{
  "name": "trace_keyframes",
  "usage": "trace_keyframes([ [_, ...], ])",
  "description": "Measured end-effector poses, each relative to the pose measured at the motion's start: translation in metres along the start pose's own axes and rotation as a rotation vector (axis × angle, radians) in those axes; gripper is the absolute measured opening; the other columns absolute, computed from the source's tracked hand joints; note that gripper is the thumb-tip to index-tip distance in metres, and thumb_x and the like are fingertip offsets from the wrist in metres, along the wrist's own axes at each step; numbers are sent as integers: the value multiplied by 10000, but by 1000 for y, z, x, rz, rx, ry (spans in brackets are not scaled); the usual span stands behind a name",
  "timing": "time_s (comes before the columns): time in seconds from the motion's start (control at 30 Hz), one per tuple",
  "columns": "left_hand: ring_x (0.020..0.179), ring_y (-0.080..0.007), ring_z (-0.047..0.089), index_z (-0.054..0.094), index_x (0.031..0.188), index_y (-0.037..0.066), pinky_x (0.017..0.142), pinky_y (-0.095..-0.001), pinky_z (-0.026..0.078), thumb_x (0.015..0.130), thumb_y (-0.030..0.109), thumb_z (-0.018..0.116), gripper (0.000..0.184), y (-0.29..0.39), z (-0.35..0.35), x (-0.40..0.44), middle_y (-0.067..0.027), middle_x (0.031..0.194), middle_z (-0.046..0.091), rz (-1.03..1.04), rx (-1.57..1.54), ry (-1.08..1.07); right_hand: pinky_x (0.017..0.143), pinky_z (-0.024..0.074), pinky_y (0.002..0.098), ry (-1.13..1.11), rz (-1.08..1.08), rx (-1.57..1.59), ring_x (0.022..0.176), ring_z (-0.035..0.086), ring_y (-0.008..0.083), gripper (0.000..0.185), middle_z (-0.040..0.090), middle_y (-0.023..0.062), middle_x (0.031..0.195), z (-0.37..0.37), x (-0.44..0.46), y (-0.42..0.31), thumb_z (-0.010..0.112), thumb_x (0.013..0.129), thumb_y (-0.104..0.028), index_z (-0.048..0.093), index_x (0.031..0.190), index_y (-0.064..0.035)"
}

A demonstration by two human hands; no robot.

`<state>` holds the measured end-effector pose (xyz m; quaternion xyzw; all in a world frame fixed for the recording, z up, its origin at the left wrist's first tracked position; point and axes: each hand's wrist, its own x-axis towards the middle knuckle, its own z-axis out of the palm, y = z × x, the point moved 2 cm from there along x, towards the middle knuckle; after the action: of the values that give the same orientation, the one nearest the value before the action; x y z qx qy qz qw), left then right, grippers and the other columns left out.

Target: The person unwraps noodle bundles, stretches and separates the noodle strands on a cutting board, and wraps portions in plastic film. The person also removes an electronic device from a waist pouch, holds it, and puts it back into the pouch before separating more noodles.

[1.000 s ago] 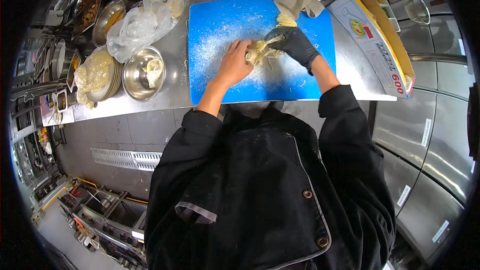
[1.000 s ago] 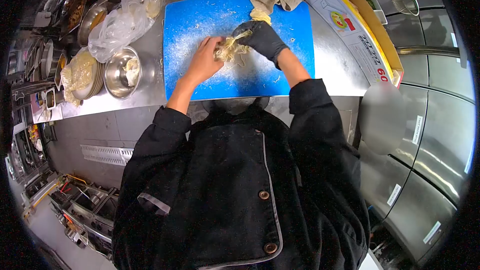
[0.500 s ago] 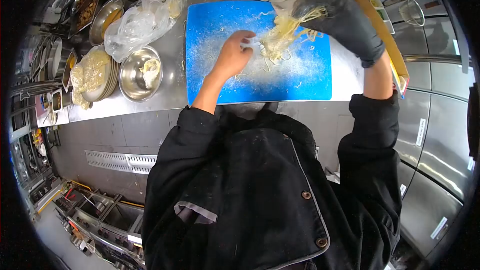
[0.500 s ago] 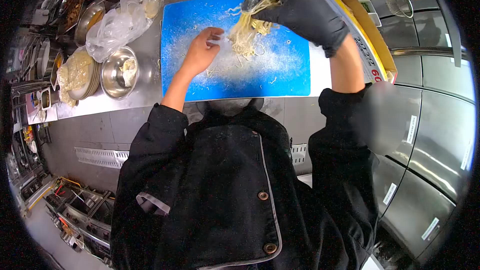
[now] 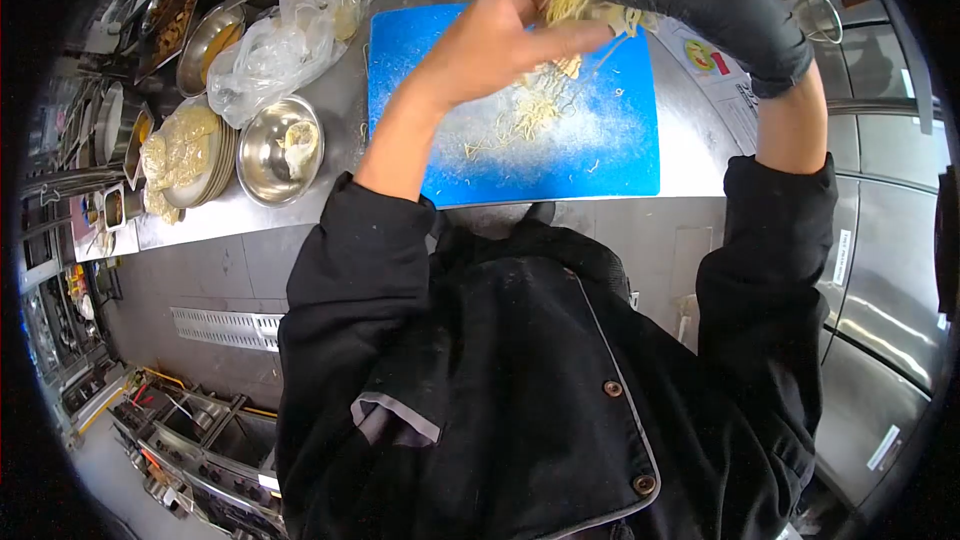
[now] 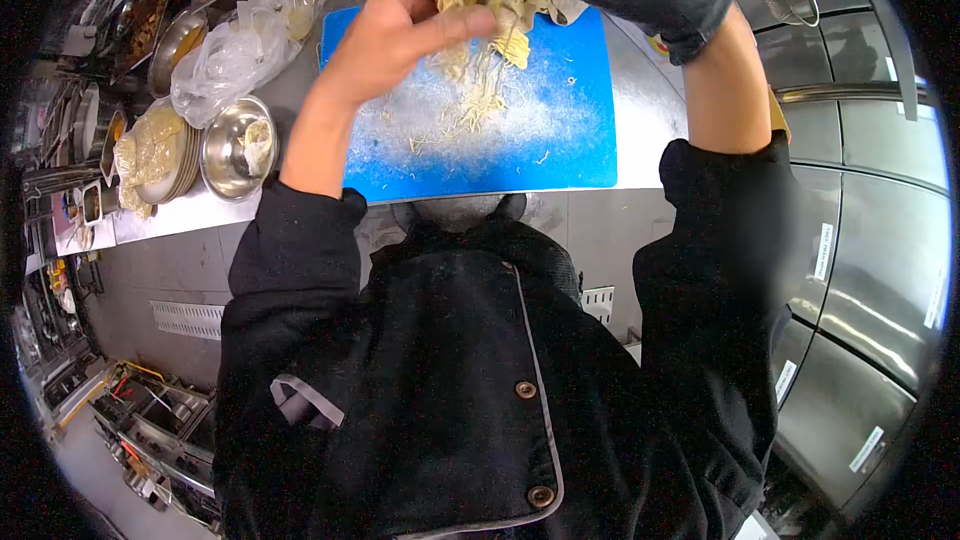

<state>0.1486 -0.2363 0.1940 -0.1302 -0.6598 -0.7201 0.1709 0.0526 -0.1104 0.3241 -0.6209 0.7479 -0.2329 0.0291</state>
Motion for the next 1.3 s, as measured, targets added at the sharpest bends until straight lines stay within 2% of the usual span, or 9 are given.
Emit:
trace_keyframes([
  [0.3, 502, -62, 403, 582, 808, 69, 454, -238, 357, 912, 369, 573, 318, -107, -34, -53, 51, 614, 448, -992, 170, -565, 733, 513, 289, -201, 601, 875, 870, 612, 150, 252, 654, 57, 970, 184, -125, 132, 723, 796, -153, 634, 1011, -55],
  [0.43, 484, -59, 347, 580, 820, 67, 430, -234, 309, 908, 356, 580, 302, -129, -26, -64, 58, 593, 405, -1093, 202, -620, 784, 514, 314, -261, 760, 595, 930, 625, 188, 267, 662, 77, 1046, 214, -167, 161, 702, 800, -140, 638, 1048, -64],
  [0.5, 481, -54, 333, 581, 822, 66, 425, -232, 289, 909, 354, 579, 300, -126, -23, -56, 64, 587, 392, -1112, 198, -616, 803, 512, 316, -273, 755, 440, 958, 623, 195, 283, 658, 82, 1071, 215, -174, 162, 698, 799, -124, 632, 1066, -60],
  [0.57, 474, -44, 304, 582, 825, 65, 413, -229, 249, 910, 350, 577, 297, -115, -22, -39, 75, 577, 367, -1132, 193, -593, 869, 496, 328, 111, 705, 576, 1031, 608, 204, 395, 635, 104, 1135, 199, -165, 153, 704, 792, -134, 589, 1157, -34],
  [0.73, 465, -26, 284, 596, 865, 67, 409, -214, 206, 913, 331, 579, 268, -55, -11, 1, 86, 574, 368, -1089, 171, -579, 938, 460, 335, -1, 300, 835, 1079, 587, 201, 543, 598, 118, 1211, 166, -97, 77, 721, 789, -215, 528, 1256, -14],
  [0.9, 449, -5, 285, 620, 1034, 43, 406, -190, 203, 902, 317, 607, 305, 15, -19, 31, 96, 577, 387, -730, 402, -601, 960, 444, 334, -154, 418, 862, 1105, 570, 206, 552, 584, 111, 1235, 141, -78, 92, 719, 797, -244, 526, 1272, -42],
  [1.0, 445, 3, 297, 618, 1061, 37, 401, -183, 209, 903, 322, 604, 325, 41, -23, 44, 95, 578, 406, -714, 484, -606, 967, 436, 322, -263, 333, 446, 1096, 573, 203, 562, 600, 105, 1208, 119, -72, 96, 726, 795, -281, 533, 1276, -63],
  [1.13, 437, 11, 309, 619, 1077, 39, 392, -175, 212, 908, 327, 597, 336, 69, -22, 61, 92, 581, 436, -704, 572, -597, 959, 440, 316, 142, 27, 942, 1082, 580, 204, 578, 622, 95, 1171, 93, -52, 71, 737, 788, -311, 539, 1277, -74],
  [1.3, 430, 10, 314, 621, 1077, 38, 381, -175, 215, 911, 340, 591, 347, 85, -28, 70, 84, 598, 482, -694, 682, -607, 961, 439, 322, -11, 203, 787, 1087, 573, 204, 598, 612, 93, 1188, 107, -33, 79, 734, 793, -324, 524, 1298, -81],
])
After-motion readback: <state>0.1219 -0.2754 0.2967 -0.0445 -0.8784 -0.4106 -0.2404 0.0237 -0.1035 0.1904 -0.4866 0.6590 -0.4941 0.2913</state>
